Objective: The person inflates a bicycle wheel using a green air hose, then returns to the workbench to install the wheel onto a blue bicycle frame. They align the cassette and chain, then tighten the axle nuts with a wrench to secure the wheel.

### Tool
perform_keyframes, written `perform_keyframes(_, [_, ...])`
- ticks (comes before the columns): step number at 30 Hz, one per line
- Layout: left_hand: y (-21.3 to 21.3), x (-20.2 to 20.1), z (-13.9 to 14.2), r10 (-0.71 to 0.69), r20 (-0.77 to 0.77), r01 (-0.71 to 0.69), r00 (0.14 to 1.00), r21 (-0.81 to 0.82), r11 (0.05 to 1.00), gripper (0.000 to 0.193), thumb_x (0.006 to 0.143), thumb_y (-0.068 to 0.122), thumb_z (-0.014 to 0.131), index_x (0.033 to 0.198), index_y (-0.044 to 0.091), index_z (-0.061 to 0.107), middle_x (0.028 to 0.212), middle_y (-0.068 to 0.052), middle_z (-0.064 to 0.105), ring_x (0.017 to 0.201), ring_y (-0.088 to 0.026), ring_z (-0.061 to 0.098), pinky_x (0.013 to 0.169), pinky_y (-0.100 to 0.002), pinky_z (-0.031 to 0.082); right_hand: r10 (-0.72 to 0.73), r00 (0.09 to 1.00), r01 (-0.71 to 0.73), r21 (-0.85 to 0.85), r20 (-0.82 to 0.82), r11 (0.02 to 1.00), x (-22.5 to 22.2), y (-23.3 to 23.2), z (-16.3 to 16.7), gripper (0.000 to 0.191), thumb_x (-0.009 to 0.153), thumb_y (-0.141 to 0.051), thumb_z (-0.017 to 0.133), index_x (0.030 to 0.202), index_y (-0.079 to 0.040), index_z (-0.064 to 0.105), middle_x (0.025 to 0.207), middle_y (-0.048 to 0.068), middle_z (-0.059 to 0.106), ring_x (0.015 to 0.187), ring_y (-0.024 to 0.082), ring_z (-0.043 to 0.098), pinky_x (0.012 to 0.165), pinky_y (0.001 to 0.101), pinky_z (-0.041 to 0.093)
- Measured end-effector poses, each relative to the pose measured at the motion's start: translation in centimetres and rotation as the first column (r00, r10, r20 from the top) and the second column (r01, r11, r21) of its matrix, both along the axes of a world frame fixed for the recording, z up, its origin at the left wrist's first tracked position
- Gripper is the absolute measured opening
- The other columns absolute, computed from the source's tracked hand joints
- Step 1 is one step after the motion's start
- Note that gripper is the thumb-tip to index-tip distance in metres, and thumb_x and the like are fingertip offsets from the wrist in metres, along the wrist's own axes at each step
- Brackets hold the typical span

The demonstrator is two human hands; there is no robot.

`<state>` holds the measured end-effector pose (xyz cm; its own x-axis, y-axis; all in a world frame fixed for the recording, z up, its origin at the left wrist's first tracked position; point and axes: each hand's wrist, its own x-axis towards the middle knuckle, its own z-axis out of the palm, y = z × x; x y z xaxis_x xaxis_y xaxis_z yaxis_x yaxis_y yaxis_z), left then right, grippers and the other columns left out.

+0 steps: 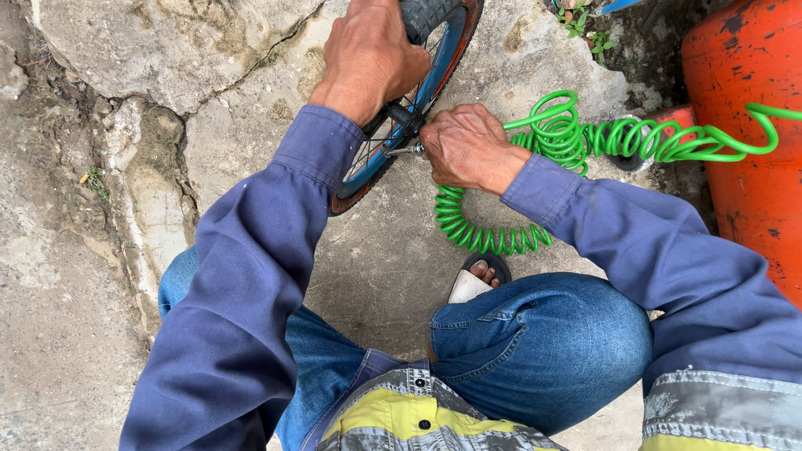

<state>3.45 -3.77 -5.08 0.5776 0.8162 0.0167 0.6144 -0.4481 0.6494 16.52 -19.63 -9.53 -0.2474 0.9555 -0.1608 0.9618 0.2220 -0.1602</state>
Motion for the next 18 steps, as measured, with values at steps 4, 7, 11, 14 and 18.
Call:
perform_keyframes(4, [0.0, 0.1, -0.4, -0.010, -0.023, 0.010, 1.000, -0.010, 1.000, 0.049, 0.074, 0.020, 0.078, 0.117, 0.003, 0.063, 0.115, -0.025, 0.067, 0.103, -0.047, 0.066, 0.088, -0.051, 0.055, 0.008, 1.000, -0.008, -0.032, 0.030, 0.999, 0.0, -0.1, 0.9, 0.015, 0.072, -0.022, 0.071, 0.070, -0.008, 0.066, 0.079, 0.019, 0.066, 0.078, 0.039, 0.065, 0.070, 0.0508, 0.049])
perform_keyframes(7, [0.0, 0.1, -0.8, -0.023, -0.048, 0.022, 0.999, -0.016, 1.000, 0.056, 0.074, 0.021, 0.077, 0.122, -0.003, 0.058, 0.108, -0.030, 0.065, 0.097, -0.049, 0.065, 0.086, -0.052, 0.054, 0.018, 0.996, -0.019, 0.012, 0.086, 1.000, 0.1, -0.9, 3.6, 0.011, 0.071, -0.018, 0.069, 0.073, -0.008, 0.066, 0.081, 0.017, 0.067, 0.071, 0.037, 0.065, 0.061, 0.0497, 0.050])
perform_keyframes(11, [-0.4, 0.5, -0.7, -0.023, 0.005, 0.023, 1.000, 0.059, 0.998, 0.038, 0.077, 0.021, 0.075, 0.110, 0.004, 0.068, 0.110, -0.023, 0.070, 0.104, -0.047, 0.065, 0.088, -0.052, 0.054, -0.041, 0.995, 0.052, -0.126, 0.088, 0.991, 0.8, -4.3, 8.1, 0.008, 0.075, -0.014, 0.066, 0.081, -0.010, 0.068, 0.081, 0.012, 0.069, 0.064, 0.036, 0.066, 0.053, 0.0499, 0.050])
perform_keyframes(14, [-0.2, 0.8, 0.2, 0.014, -0.065, -0.017, 0.998, -0.039, 0.999, 0.040, 0.074, 0.025, 0.074, 0.108, 0.005, 0.069, 0.110, -0.023, 0.070, 0.103, -0.045, 0.066, 0.086, -0.050, 0.055, -0.071, 0.994, 0.079, -0.109, 0.080, 0.991, 0.8, -5.9, 8.8, 0.012, 0.080, -0.017, 0.066, 0.090, -0.012, 0.071, 0.083, 0.011, 0.071, 0.063, 0.037, 0.067, 0.052, 0.0509, 0.050])
perform_keyframes(18, [0.2, -0.4, 2.1, 0.010, 0.034, -0.005, 0.999, -0.145, 0.989, 0.060, 0.077, 0.051, 0.080, 0.109, 0.000, 0.068, 0.093, -0.022, 0.073, 0.091, -0.039, 0.071, 0.083, -0.048, 0.054, -0.082, 0.996, 0.086, -0.121, 0.036, 0.989, 0.6, -6.2, 9.6, 0.022, 0.086, -0.021, 0.065, 0.104, -0.014, 0.075, 0.085, 0.010, 0.073, 0.064, 0.037, 0.068, 0.052, 0.0506, 0.051])
